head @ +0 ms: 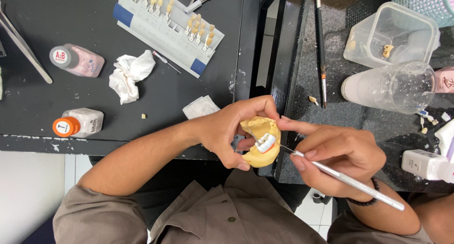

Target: The person holds a yellow plaster dental model with a white prosthetic crown in one hand and uses a fine pointed carving instrument to trim and shape the crown, rotating the model to work on different surfaces. They occasionally reposition the model and continue carving edges and contours throughout the clip.

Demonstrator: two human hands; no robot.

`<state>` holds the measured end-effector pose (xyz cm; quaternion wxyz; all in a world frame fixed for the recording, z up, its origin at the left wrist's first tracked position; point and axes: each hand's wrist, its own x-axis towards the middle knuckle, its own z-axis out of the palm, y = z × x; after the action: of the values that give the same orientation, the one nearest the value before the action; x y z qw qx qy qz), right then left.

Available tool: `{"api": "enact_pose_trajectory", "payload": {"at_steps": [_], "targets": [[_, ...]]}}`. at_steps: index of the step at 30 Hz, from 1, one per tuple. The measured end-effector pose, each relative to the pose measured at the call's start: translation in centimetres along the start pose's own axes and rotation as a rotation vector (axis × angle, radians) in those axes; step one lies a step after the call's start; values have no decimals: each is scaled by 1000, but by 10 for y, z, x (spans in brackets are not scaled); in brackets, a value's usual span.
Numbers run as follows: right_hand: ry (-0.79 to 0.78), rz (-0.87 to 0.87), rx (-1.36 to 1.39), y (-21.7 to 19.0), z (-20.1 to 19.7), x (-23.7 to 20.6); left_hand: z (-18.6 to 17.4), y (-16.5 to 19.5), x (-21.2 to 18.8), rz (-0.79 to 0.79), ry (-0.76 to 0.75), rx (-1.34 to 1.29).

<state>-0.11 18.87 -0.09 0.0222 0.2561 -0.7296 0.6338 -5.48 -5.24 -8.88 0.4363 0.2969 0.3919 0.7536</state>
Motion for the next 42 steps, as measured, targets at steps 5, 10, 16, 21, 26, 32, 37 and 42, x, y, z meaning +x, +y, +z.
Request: {"api": "enact_pose_trajectory", "payload": {"at_steps": [5,10,16,21,26,32,37,42], "targets": [[1,-52,-91,-3,2,4,0,-2,1,17,16,-124],[27,-36,-125,-6,1,7,0,-2,2,98,30,-122],[82,-9,-147,-4,3,6,5,7,1,170,139,34],[61,-16,-146,-4,0,5,3,16,-2,150,128,59],[31,-58,-212,-5,0,3,1,14,-3,131,124,-36],[68,-29,-235,-3,6,0,1,9,-3,150,192,1],[52,-23,-196,-1,7,3,0,9,-3,144,212,34],[24,-2,-265,-8,9,3,-1,8,-3,124,220,86]]}}
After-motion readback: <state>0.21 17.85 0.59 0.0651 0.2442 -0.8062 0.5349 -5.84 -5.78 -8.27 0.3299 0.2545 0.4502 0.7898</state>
